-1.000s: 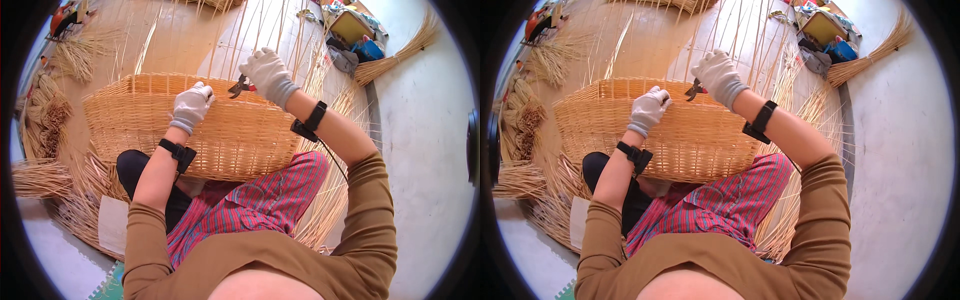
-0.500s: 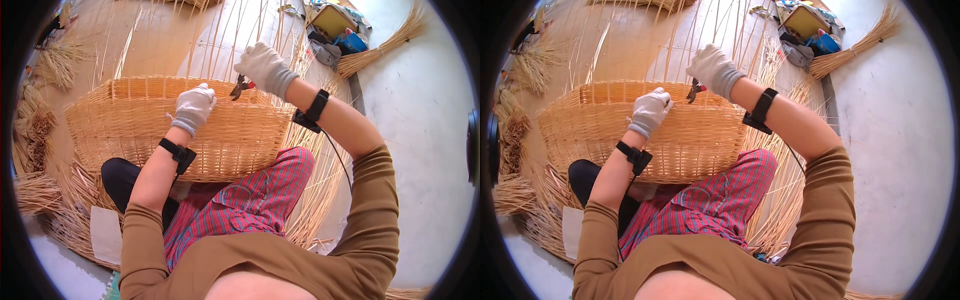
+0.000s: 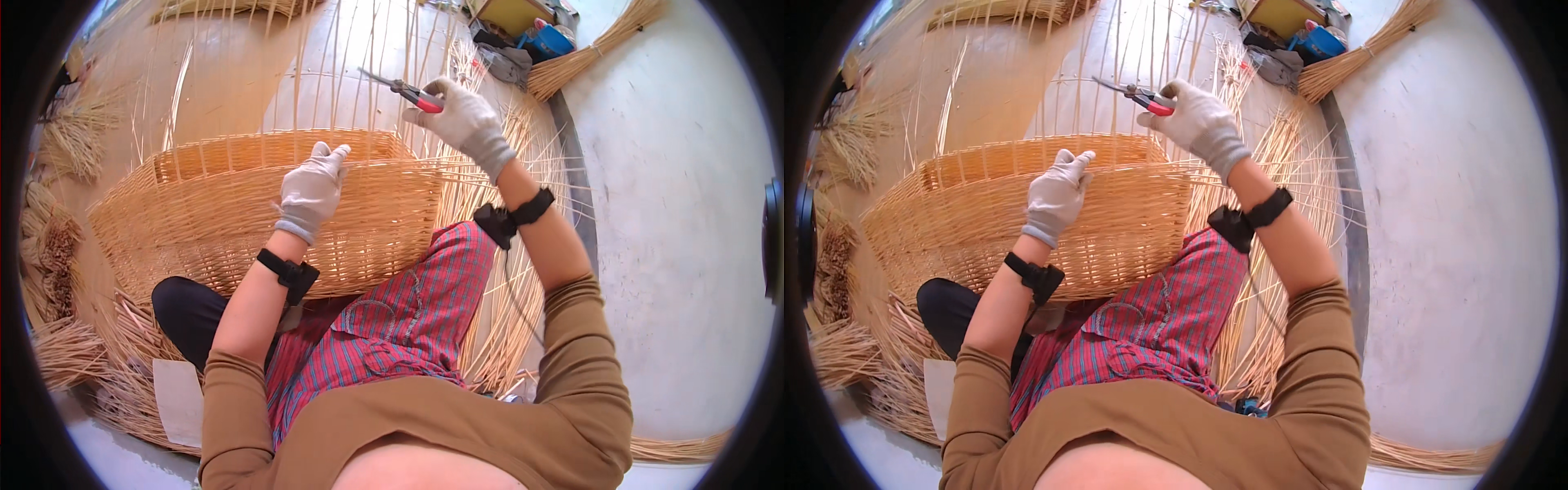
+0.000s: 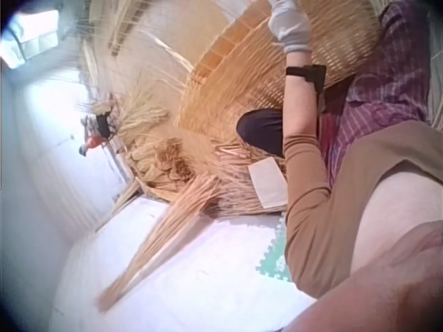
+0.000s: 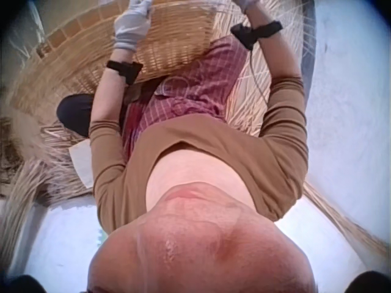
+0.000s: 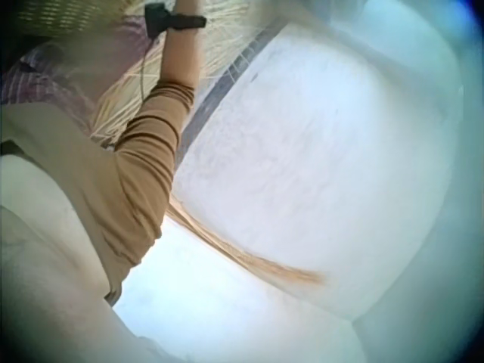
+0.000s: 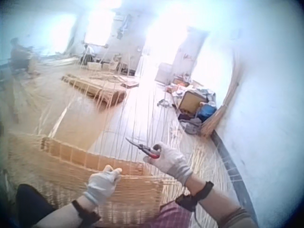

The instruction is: Weaving a large straw or wicker basket, measuring the work with a tape measure, and trimming excess material with shears.

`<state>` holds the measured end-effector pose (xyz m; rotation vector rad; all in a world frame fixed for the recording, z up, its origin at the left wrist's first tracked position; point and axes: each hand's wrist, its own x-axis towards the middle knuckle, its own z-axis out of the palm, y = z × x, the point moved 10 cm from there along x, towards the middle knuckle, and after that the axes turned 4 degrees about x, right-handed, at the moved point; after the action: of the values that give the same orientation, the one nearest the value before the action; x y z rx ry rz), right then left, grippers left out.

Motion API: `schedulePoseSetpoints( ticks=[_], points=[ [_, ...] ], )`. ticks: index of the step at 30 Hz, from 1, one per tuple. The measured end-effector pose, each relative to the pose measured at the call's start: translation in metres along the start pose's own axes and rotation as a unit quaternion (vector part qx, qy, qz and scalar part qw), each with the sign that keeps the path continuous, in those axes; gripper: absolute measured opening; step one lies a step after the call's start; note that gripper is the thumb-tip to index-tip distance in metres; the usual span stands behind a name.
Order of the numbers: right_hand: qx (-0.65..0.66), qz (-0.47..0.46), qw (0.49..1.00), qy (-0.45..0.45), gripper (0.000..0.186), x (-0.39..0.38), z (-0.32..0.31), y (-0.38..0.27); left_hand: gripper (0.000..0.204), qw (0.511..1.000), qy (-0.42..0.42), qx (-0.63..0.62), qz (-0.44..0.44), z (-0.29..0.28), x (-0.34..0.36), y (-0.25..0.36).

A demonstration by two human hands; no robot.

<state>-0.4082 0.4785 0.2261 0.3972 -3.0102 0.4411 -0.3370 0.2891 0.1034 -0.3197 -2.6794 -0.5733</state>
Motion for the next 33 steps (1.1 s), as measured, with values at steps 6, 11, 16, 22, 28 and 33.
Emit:
schedulePoseSetpoints(
  ticks=[6, 11, 16, 22, 28, 33],
  points=[
    [0.571, 0.123, 0.807, -0.086, 0.026, -0.112, 0.115, 0.020, 0.066, 0.785, -0.136, -0.586, -0.146, 0.037, -0.051, 0.037],
    [0.569, 0.165, 0.747, -0.302, 0.011, -0.215, 0.239, -0.019, 0.082, 0.784, -0.203, -0.570, -0.142, 0.076, -0.127, 0.059],
    [0.620, 0.193, 0.638, -0.414, 0.013, -0.266, 0.278, -0.028, 0.090, 0.744, -0.232, -0.601, -0.178, 0.090, -0.182, 0.062],
    [0.601, 0.104, 0.707, -0.358, 0.012, -0.234, 0.221, -0.048, 0.089, 0.727, -0.236, -0.632, -0.130, 0.071, -0.176, 0.062],
    [0.549, 0.195, 0.810, 0.069, 0.022, -0.143, 0.183, 0.120, 0.028, 0.828, -0.151, -0.505, -0.190, 0.065, -0.153, -0.011],
    [0.456, 0.235, 0.851, 0.113, 0.028, -0.121, 0.203, 0.152, 0.035, 0.751, -0.086, -0.531, -0.383, 0.088, -0.108, -0.072]
  ],
)
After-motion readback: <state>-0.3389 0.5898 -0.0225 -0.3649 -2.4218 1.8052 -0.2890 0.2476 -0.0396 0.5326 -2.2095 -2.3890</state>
